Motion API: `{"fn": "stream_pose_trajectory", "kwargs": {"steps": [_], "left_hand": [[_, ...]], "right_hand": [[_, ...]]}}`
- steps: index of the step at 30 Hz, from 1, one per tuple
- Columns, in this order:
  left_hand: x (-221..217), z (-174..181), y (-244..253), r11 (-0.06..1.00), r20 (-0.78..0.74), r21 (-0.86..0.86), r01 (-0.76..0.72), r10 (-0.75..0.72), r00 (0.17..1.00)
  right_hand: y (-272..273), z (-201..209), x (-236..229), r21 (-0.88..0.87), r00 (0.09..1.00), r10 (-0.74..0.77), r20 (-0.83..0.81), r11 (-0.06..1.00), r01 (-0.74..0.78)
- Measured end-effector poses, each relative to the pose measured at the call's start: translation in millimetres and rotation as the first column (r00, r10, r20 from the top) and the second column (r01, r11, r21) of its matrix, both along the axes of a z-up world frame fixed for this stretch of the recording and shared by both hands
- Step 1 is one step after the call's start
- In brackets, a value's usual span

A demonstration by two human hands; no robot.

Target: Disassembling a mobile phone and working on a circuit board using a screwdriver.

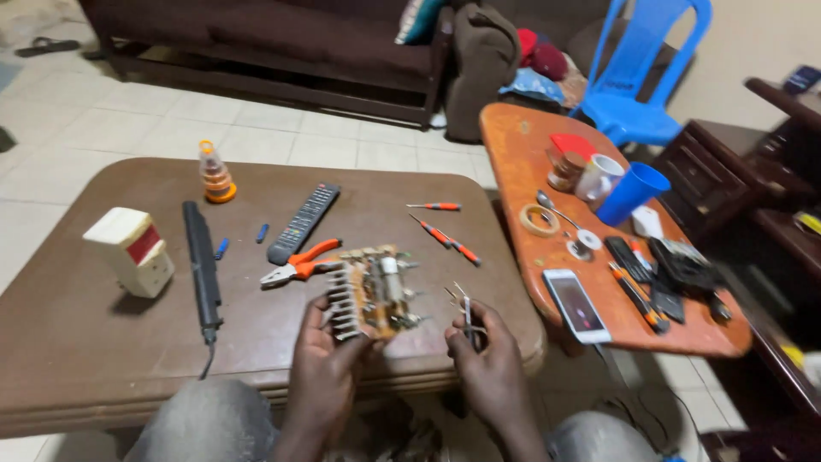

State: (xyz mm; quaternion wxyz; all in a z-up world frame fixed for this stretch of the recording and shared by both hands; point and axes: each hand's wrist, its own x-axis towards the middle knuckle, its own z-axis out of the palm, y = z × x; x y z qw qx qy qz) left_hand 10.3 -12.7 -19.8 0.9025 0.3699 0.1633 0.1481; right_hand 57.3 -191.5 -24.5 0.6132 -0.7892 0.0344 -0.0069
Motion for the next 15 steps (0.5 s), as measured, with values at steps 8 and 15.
{"fn": "stream_pose_trajectory", "kwargs": {"steps": [8, 15], "left_hand": [[-10.0, 17.5, 6.1, 0.995, -0.075, 0.044, -0.093, 0.096, 0.993], [-21.3, 24.8, 15.9, 0.981, -0.371, 0.181, -0.070, 0.134, 0.919]], "right_hand": [[-52.7, -33.7, -13.5, 0.146, 0.968, -0.238, -0.079, 0.958, 0.248], [-59.2, 8.7, -45.1, 0.279, 0.902, -0.415, -0.119, 0.858, 0.432]]}}
